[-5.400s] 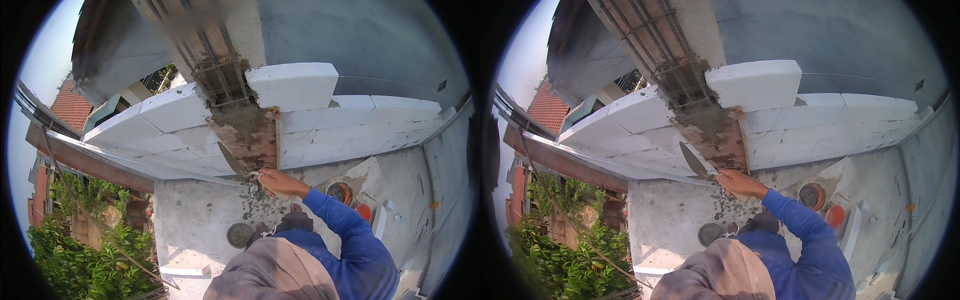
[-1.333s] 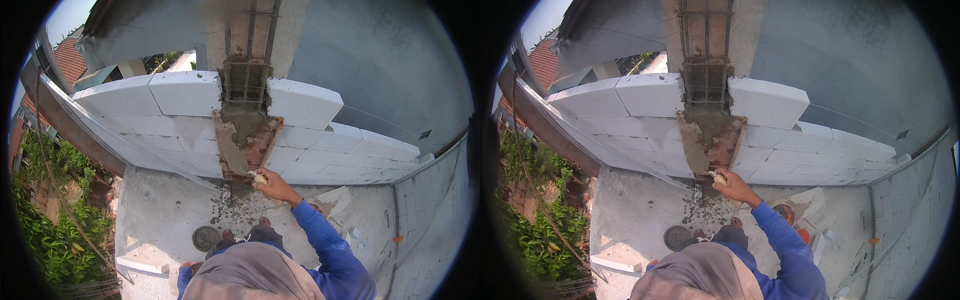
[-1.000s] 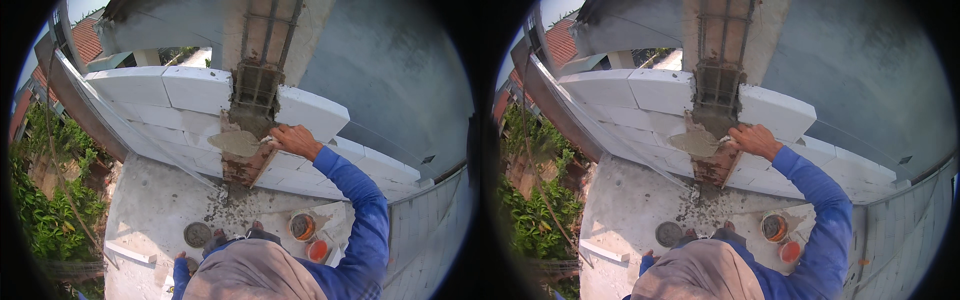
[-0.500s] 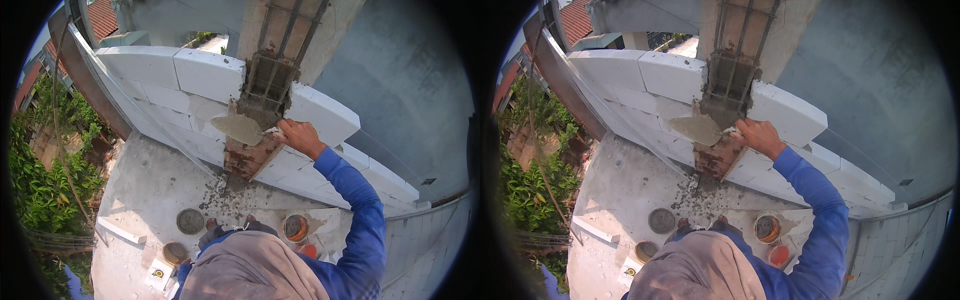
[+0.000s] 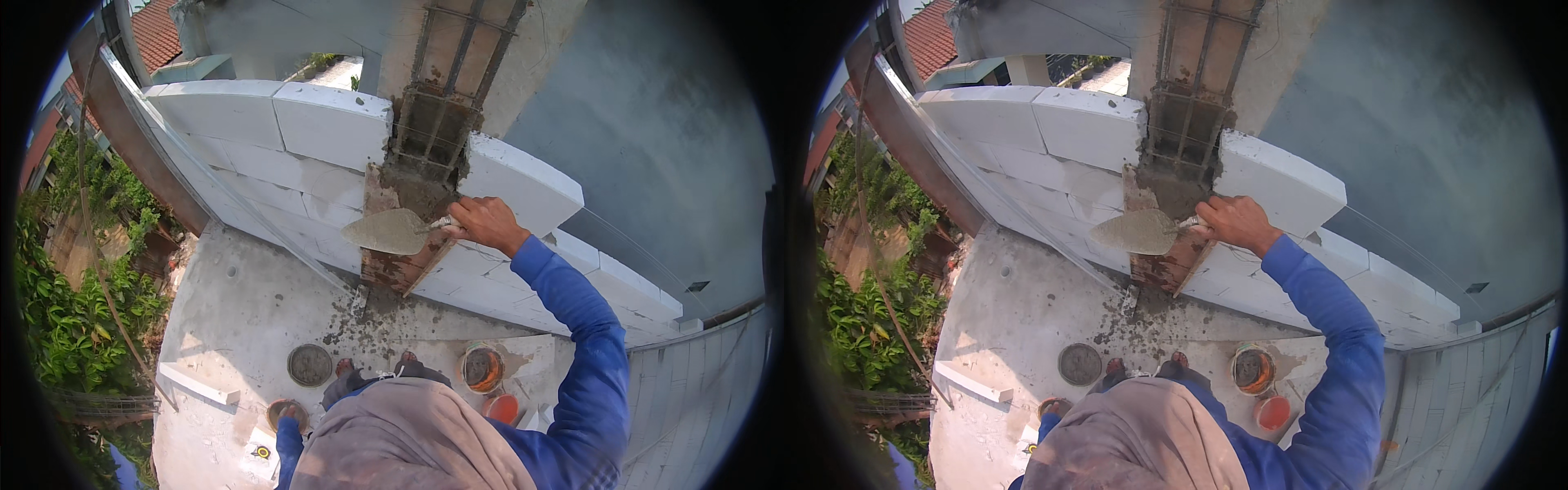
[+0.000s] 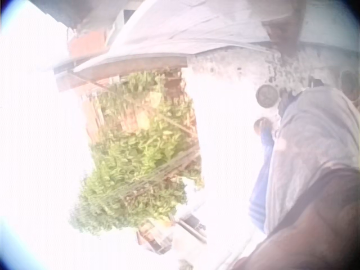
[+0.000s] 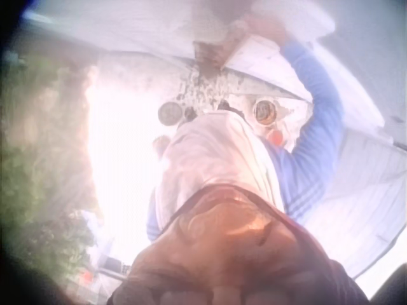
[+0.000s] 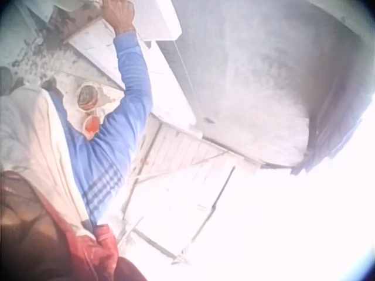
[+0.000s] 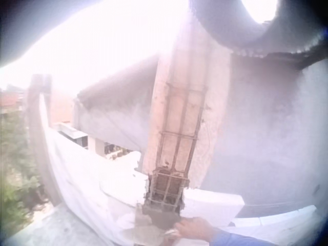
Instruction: The person scoops cement from a bucket using a trowel and applies it to a vertical wall section. They repeatedly smooth the cement into the gaps between white blocks and over a wooden board attached to the wall.
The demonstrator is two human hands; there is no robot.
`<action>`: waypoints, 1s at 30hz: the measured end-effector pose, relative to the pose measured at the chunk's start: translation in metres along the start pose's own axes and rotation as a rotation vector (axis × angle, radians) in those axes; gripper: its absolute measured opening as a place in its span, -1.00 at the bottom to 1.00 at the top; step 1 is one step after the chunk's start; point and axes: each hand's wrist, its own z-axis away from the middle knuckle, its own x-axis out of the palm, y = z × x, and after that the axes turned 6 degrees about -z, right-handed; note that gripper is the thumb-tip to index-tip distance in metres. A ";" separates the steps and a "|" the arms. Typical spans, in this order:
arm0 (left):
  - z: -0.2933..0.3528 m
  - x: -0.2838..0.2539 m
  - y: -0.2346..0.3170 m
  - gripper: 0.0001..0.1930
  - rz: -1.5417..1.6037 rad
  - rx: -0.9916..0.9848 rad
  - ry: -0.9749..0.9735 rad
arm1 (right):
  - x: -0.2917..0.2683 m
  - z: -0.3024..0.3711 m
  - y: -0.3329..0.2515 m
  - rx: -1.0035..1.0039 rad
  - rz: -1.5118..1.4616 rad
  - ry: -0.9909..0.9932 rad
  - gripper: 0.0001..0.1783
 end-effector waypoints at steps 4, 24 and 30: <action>-0.002 0.003 0.001 -0.22 0.017 0.001 -0.008 | -0.004 -0.013 0.013 0.124 0.075 0.046 -0.54; -0.008 0.016 -0.004 -0.23 0.074 -0.041 -0.003 | 0.007 -0.015 0.004 -0.020 0.143 0.038 -0.51; -0.001 0.011 -0.009 -0.23 0.106 -0.069 0.010 | 0.013 -0.010 -0.003 -0.302 0.082 0.081 -0.52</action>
